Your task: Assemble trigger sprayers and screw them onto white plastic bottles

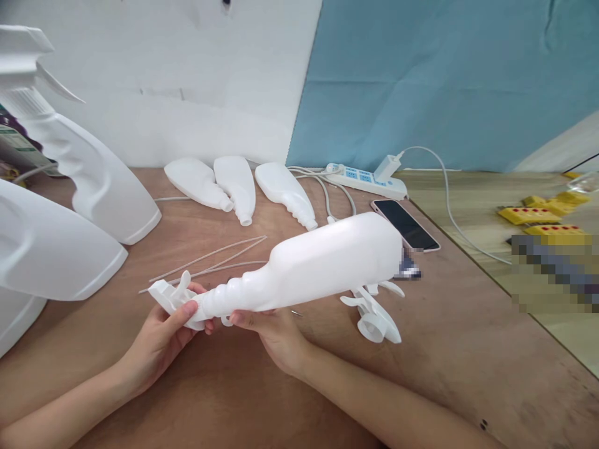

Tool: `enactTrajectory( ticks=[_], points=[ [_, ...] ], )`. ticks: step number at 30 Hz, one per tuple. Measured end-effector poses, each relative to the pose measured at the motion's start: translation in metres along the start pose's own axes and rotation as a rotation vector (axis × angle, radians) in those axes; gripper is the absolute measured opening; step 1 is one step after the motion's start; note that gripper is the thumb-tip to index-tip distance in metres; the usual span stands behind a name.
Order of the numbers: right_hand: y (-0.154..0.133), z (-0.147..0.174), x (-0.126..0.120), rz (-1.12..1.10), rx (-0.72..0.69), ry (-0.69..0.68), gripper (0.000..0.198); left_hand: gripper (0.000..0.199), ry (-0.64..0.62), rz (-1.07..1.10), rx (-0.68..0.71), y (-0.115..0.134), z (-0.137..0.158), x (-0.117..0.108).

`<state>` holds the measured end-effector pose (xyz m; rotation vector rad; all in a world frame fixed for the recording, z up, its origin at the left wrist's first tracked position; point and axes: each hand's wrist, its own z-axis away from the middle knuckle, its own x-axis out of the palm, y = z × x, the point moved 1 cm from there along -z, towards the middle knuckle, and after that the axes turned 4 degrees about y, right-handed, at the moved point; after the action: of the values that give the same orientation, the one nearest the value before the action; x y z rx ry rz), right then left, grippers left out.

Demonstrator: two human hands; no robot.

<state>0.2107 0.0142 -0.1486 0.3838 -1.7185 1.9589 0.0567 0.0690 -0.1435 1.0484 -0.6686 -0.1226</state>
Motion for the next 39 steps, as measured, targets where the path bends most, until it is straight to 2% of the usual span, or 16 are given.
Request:
enactTrajectory(
  ticks=[3, 6, 9, 12, 18, 24, 28, 32, 39],
  points=[
    [-0.0013, 0.0004, 0.0011, -0.028, 0.016, 0.042, 0.038, 0.024, 0.008, 0.017, -0.019, 0.0029, 0.0007, 0.0004],
    [-0.0016, 0.0009, 0.0005, -0.02, 0.025, 0.081, 0.041, 0.031, 0.038, 0.009, -0.017, 0.0053, 0.0019, 0.0025],
    [-0.0016, 0.0015, -0.0006, 0.002, 0.036, 0.057, 0.04, 0.038, 0.066, 0.013, 0.012, 0.0049, 0.0028, 0.0038],
    [-0.0022, 0.0015, -0.0002, 0.007, 0.035, 0.011, 0.037, 0.035, 0.043, 0.051, 0.011, 0.002, 0.0021, 0.0026],
    [-0.0036, 0.0007, 0.002, 0.001, 0.019, 0.065, 0.038, 0.029, 0.022, 0.024, -0.016, 0.0008, -0.0007, 0.0004],
    [0.0011, 0.001, -0.0019, -0.017, 0.017, 0.067, 0.042, 0.04, 0.033, -0.034, 0.014, 0.0036, 0.0011, 0.0023],
    [0.0033, 0.001, -0.0046, -0.007, -0.006, 0.05, 0.04, 0.033, -0.034, 0.028, -0.021, 0.0029, 0.0008, 0.0024],
    [0.0037, 0.0007, -0.0054, -0.002, -0.018, 0.046, 0.039, 0.028, -0.041, 0.009, -0.043, 0.0051, -0.0001, 0.0033],
    [0.0032, -0.0001, -0.0046, 0.009, -0.009, 0.067, 0.038, 0.027, -0.01, -0.031, 0.033, 0.0083, 0.0015, 0.0045]
  ],
)
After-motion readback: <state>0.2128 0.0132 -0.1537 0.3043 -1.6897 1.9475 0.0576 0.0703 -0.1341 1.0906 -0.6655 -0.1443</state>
